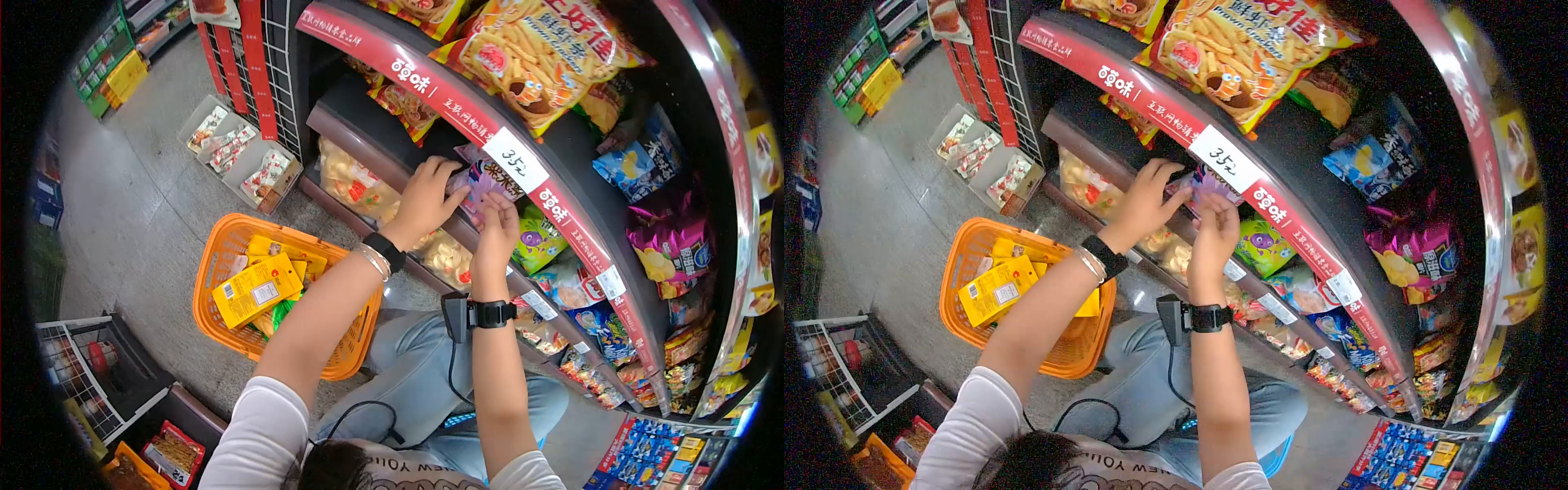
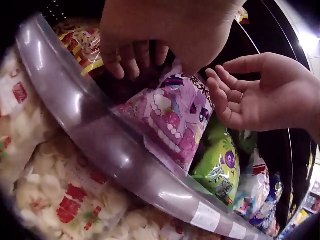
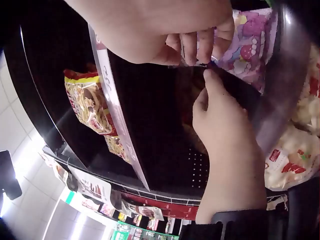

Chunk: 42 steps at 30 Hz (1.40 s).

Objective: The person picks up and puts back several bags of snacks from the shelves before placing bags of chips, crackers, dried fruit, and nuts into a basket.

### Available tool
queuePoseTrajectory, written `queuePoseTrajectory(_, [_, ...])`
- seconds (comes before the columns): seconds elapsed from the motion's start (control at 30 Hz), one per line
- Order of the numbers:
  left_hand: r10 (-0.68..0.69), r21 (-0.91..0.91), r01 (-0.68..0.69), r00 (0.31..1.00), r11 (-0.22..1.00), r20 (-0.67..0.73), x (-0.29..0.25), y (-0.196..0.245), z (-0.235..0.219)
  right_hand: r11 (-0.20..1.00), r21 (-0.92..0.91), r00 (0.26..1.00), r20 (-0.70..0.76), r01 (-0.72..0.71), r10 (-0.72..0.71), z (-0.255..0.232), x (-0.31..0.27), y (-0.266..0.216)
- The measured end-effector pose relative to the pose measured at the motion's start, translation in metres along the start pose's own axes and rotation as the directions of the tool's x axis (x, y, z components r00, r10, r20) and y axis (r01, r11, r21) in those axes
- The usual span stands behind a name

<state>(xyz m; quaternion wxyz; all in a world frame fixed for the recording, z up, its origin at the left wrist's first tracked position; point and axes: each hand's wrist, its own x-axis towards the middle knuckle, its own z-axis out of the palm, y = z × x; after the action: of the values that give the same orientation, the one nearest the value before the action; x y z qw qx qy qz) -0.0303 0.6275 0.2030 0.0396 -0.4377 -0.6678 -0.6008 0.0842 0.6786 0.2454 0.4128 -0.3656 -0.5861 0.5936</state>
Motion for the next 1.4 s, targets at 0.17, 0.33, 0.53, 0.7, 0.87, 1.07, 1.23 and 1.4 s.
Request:
queuePoseTrajectory(0.17, [-0.144,-0.054,0.144,0.990,0.988,-0.006,-0.016,0.006,-0.004,1.000,0.020,0.999,0.029,-0.016,0.016,-0.006,-0.016,-0.005])
queuePoseTrajectory(0.33, [-0.094,0.028,0.096,0.993,0.995,-0.066,-0.006,0.033,-0.037,0.992,0.036,0.982,0.143,0.118,-0.122,0.003,-0.031,-0.035])
queuePoseTrajectory(0.53, [0.041,-0.004,-0.044,0.961,0.999,-0.274,0.058,0.090,-0.077,0.897,0.006,0.889,0.134,0.441,-0.438,0.015,-0.024,-0.107])
queuePoseTrajectory(0.7, [0.267,0.256,-0.177,0.884,0.951,-0.383,0.107,0.124,-0.093,0.868,-0.107,0.874,0.114,0.484,-0.473,0.016,0.008,-0.135])
queuePoseTrajectory(0.87, [0.095,0.189,-0.050,0.968,0.981,-0.233,0.130,0.119,-0.090,0.864,-0.193,0.884,0.145,0.465,-0.444,0.027,0.029,-0.149])
queuePoseTrajectory(1.07, [0.108,0.136,-0.083,0.977,0.987,-0.186,0.131,0.120,-0.089,0.841,-0.201,0.862,0.180,0.503,-0.473,0.031,0.045,-0.147])
queuePoseTrajectory(1.23, [0.134,-0.005,-0.137,0.972,0.991,-0.191,0.123,0.121,-0.100,0.666,-0.242,0.708,0.197,0.705,-0.678,0.031,0.030,-0.150])
queuePoseTrajectory(1.4, [0.074,-0.113,-0.095,0.981,0.989,-0.181,0.075,0.132,-0.144,0.571,-0.231,0.616,0.295,0.788,-0.731,0.037,-0.028,-0.159])
